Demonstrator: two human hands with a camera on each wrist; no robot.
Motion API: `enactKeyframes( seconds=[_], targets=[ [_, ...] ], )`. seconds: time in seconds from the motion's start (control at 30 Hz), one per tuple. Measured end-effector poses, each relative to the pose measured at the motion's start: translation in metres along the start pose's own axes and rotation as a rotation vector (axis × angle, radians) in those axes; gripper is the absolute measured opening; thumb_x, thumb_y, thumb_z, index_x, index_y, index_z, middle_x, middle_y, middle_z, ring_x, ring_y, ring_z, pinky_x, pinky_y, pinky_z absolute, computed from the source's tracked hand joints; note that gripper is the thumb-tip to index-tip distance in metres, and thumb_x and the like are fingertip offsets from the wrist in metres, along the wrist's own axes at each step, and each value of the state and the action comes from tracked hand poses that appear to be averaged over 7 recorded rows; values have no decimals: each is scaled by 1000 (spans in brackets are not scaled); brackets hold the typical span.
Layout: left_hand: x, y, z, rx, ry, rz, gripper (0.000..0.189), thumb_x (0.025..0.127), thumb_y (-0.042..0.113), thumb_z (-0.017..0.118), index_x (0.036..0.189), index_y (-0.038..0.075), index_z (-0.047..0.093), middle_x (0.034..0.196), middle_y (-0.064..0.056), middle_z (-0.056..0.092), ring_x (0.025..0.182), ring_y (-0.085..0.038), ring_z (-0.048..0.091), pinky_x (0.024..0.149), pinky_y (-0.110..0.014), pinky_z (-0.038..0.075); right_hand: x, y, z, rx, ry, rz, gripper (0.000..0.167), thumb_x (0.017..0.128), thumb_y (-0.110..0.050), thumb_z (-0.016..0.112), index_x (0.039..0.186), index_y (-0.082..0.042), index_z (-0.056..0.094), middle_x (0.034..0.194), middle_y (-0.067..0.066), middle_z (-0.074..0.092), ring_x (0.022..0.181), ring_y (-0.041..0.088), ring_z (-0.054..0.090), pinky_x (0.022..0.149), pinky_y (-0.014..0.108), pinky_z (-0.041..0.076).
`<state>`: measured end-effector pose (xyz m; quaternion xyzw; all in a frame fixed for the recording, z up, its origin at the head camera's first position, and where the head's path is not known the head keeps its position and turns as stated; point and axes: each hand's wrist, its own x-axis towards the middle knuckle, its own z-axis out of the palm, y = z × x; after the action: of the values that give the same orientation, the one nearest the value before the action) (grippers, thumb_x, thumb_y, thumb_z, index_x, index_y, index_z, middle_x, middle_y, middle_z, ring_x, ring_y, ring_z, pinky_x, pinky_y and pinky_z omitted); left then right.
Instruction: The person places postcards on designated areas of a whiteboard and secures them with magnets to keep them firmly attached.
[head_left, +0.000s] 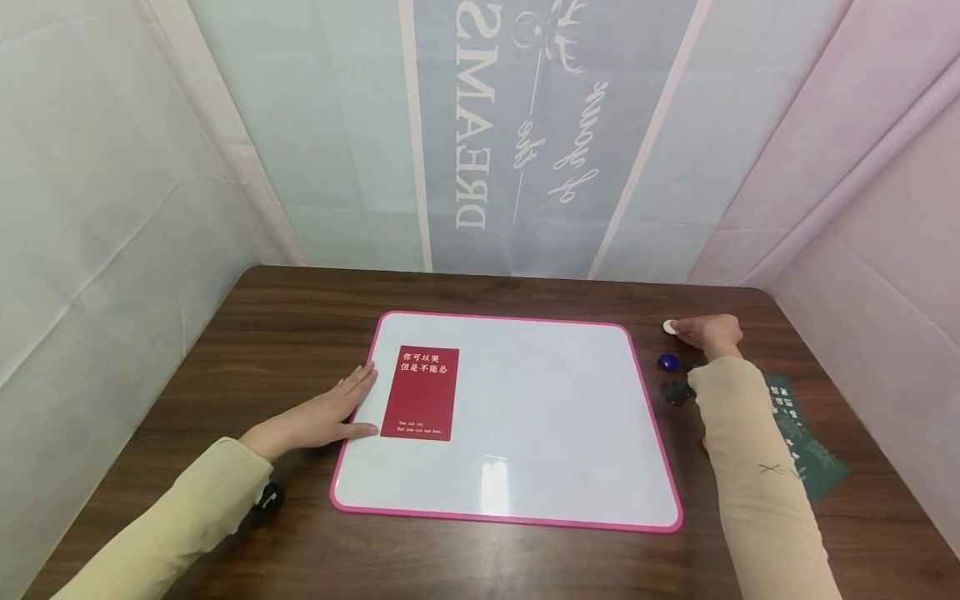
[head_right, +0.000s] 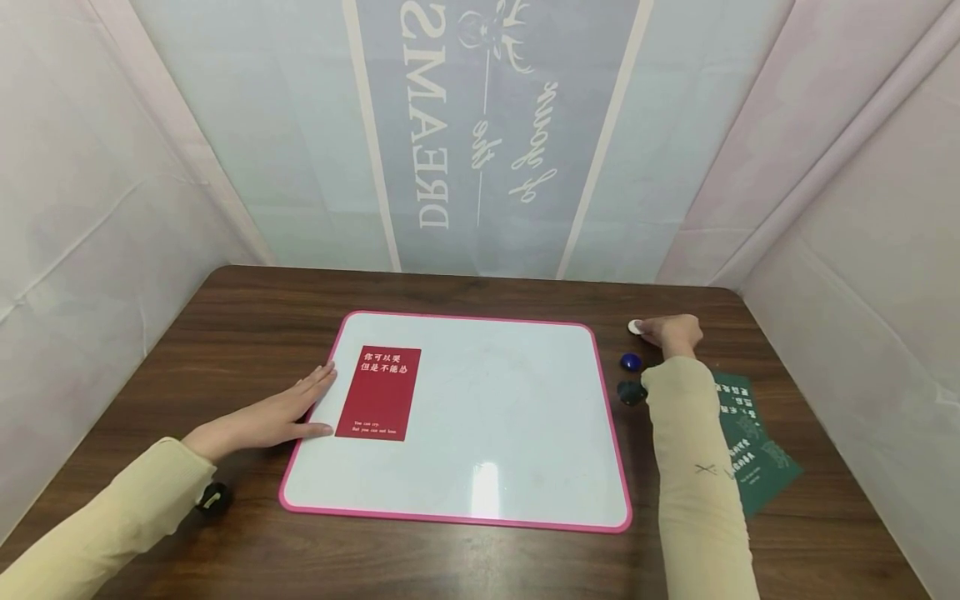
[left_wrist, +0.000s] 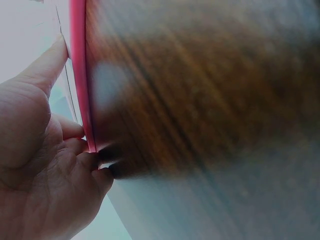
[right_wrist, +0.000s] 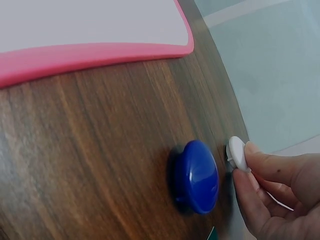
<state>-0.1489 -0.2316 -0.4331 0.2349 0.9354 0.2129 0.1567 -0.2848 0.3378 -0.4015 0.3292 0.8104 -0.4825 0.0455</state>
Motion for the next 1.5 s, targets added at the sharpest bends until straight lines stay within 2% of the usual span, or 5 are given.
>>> enactKeyframes(
  seconds=[0.23,0.63,0.9,1.2,1.5],
  targets=[
    [0,1,-2,-9,-9,-4,92,81,44,63,143,-4,15,149,-22,10,136,-39,9,106,-54,19,3,-7,3,87,-34,42,75,82,-20,67,139,5,26,139,19,39,52,0,61,104,33,31],
    [0,4,-6,-14,-16,-10,92,81,43,64,143,-4,15,149,-22,11,136,-38,10,106,-54,20,2,-9,6,80,-77,4,75,79,-18,70,136,9,29,129,22,49,63,5,66,100,33,36],
    [1,3,-5,-15,-15,-4,92,81,44,64,143,-4,15,149,-22,10,136,-38,10,106,-54,19,3,-18,10,190,-120,22,66,75,-8,73,130,8,40,49,-4,57,56,8,66,88,30,46],
    [-1,6,-7,-10,3,41,89,83,42,61,141,-8,16,148,-26,11,135,-41,11,106,-55,17,-5,-24,21,248,-167,-80,9,76,1,70,78,-6,66,50,-4,62,57,9,66,75,30,52],
    [-2,6,-4,-10,6,45,88,84,41,62,141,-8,16,148,-26,10,135,-40,11,107,-54,16,-16,-31,33,288,-198,-101,14,77,-2,70,64,-8,67,53,-3,63,56,10,66,73,30,53]
  ],
)
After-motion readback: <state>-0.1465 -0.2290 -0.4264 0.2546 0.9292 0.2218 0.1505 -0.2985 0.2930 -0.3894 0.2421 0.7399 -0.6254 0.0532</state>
